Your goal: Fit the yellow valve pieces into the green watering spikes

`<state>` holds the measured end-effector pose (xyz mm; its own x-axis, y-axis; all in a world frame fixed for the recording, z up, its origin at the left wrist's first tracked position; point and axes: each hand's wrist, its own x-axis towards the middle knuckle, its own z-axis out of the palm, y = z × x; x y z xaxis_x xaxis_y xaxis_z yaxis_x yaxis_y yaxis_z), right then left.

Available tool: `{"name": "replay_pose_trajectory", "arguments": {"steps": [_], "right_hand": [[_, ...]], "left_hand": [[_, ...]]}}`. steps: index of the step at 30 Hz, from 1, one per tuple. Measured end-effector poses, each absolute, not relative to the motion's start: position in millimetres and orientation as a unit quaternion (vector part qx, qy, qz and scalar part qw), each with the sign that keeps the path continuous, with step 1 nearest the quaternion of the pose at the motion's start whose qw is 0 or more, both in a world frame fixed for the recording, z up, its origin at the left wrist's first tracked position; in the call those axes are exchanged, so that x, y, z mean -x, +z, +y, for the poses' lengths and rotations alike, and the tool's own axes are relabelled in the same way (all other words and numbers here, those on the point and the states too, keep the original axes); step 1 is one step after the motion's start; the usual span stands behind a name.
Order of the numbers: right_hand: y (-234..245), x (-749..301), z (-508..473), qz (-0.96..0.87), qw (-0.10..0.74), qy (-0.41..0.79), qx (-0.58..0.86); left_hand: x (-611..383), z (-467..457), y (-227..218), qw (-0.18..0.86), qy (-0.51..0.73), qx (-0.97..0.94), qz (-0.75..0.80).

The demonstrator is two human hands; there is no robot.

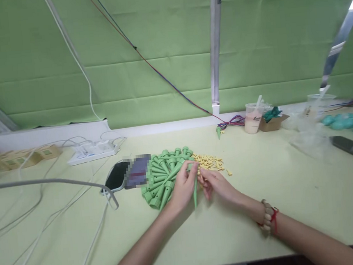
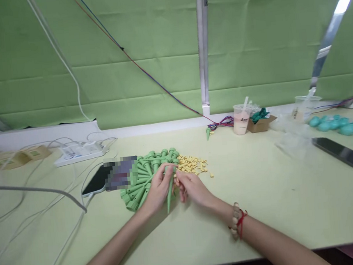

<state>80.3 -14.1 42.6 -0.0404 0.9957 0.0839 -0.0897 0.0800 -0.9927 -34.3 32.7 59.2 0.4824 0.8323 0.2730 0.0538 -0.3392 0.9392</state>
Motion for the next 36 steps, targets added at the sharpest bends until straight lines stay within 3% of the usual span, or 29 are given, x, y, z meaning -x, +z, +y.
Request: {"name": "replay_pose_trajectory", "arguments": {"steps": [3, 5, 11, 17, 20, 28, 36], "right_hand": [[43, -72, -17, -0.357, 0.522, 0.672, 0.385], [43, -71, -19, -0.335, 0.523, 0.685, 0.381], [46, -83, -15, -0.487, 0.525, 0.529, 0.455], [48, -86, -15, -0.486, 0.514, 0.53, 0.468], [48, -89, -14, -0.529, 0.493, 0.492, 0.485], [49, -95, -15, -0.656, 0.51, 0.223, 0.51], [45, -93, -9, -0.547, 0.574, 0.286, 0.538]], "left_hand": [[42, 31, 58, 0.355, 0.381, -0.785, 0.335], [45, 30, 57, 0.325, 0.362, -0.806, 0.336], [45, 33, 56, 0.4, 0.402, -0.754, 0.332], [46, 33, 55, 0.375, 0.368, -0.78, 0.34], [43, 31, 54, 0.415, 0.369, -0.766, 0.323], [36, 32, 57, 0.515, 0.414, -0.67, 0.338], [36, 40, 64, 0.606, 0.371, -0.612, 0.347]]}}
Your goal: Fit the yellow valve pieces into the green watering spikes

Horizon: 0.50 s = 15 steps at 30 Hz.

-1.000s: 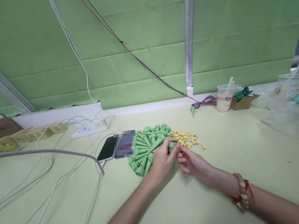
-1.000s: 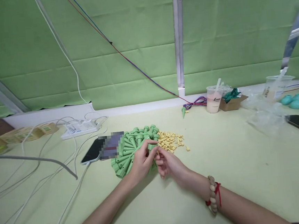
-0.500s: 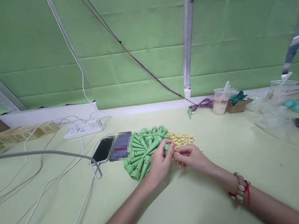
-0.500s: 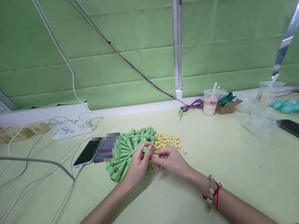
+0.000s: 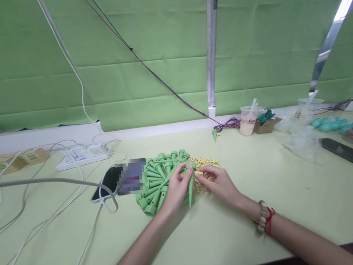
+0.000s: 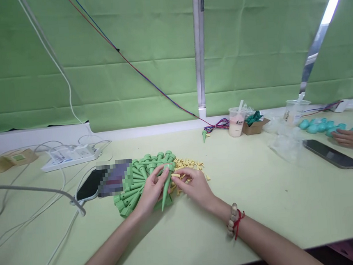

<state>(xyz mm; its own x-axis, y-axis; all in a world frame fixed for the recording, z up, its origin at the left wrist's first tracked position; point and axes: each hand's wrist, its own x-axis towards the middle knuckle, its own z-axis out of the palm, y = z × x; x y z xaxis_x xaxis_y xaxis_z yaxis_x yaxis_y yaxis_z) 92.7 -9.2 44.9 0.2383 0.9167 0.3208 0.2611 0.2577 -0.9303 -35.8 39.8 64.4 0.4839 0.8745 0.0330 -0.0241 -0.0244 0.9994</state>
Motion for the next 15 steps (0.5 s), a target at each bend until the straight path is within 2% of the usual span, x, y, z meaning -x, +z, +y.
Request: {"name": "replay_pose_trajectory", "arguments": {"steps": [8, 15], "right_hand": [[52, -99, -6, -0.373, 0.64, 0.47, 0.48], [53, -106, -6, -0.349, 0.661, 0.481, 0.458]], "left_hand": [[41, 38, 71, 0.695, 0.343, -0.549, 0.313], [41, 40, 65, 0.733, 0.294, -0.549, 0.274]]}}
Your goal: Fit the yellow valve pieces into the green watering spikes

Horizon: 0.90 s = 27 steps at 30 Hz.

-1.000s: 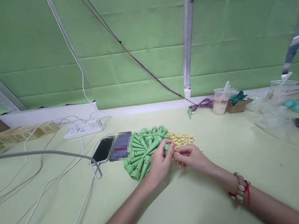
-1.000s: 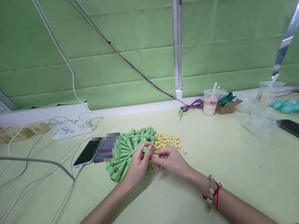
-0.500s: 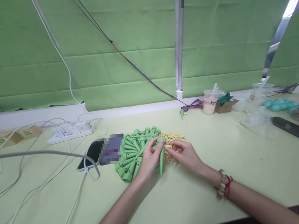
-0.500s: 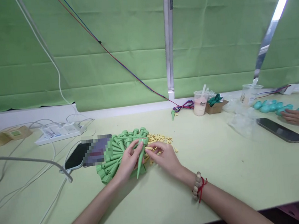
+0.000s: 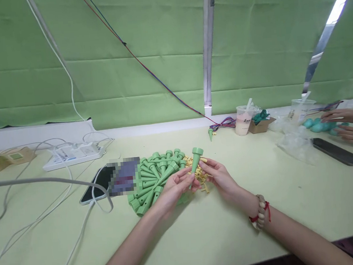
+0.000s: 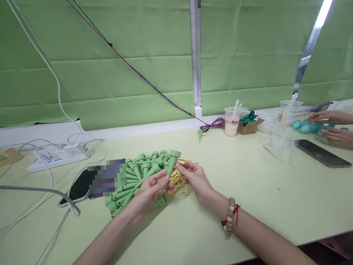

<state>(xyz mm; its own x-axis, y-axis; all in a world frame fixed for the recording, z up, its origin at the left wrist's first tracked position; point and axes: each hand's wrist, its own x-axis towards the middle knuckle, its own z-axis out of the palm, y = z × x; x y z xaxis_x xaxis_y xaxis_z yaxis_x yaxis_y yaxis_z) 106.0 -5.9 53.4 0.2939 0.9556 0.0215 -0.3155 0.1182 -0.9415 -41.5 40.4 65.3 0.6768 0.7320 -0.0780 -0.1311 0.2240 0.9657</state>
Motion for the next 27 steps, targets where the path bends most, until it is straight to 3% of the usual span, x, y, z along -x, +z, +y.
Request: {"name": "replay_pose_trajectory", "arguments": {"steps": [9, 27], "right_hand": [[58, -107, -7, -0.413, 0.663, 0.427, 0.456], [44, -120, -11, -0.384, 0.611, 0.454, 0.523]], "left_hand": [[39, 39, 62, 0.761, 0.266, -0.559, 0.195], [34, 23, 53, 0.783, 0.313, -0.498, 0.202]]}}
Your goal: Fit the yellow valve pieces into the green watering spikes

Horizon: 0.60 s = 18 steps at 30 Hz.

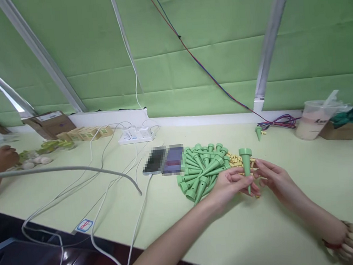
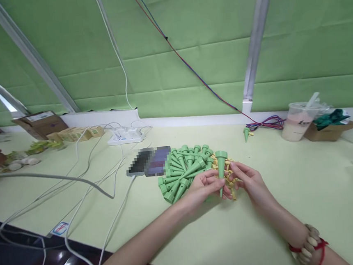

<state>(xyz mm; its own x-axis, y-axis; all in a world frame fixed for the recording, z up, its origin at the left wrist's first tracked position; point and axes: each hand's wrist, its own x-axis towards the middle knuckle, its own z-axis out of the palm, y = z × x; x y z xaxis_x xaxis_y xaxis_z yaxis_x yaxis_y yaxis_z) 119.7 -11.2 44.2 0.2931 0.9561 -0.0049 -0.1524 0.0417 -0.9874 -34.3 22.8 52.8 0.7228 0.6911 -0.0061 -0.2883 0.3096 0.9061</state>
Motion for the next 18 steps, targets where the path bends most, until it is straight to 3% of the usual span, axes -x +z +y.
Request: {"name": "replay_pose_trajectory", "arguments": {"steps": [7, 18], "right_hand": [[37, -122, -8, -0.361, 0.582, 0.477, 0.551], [45, -117, -7, -0.382, 0.588, 0.494, 0.514]], "left_hand": [[31, 17, 46, 0.81, 0.27, -0.495, 0.161], [36, 19, 57, 0.76, 0.268, -0.562, 0.186]]}}
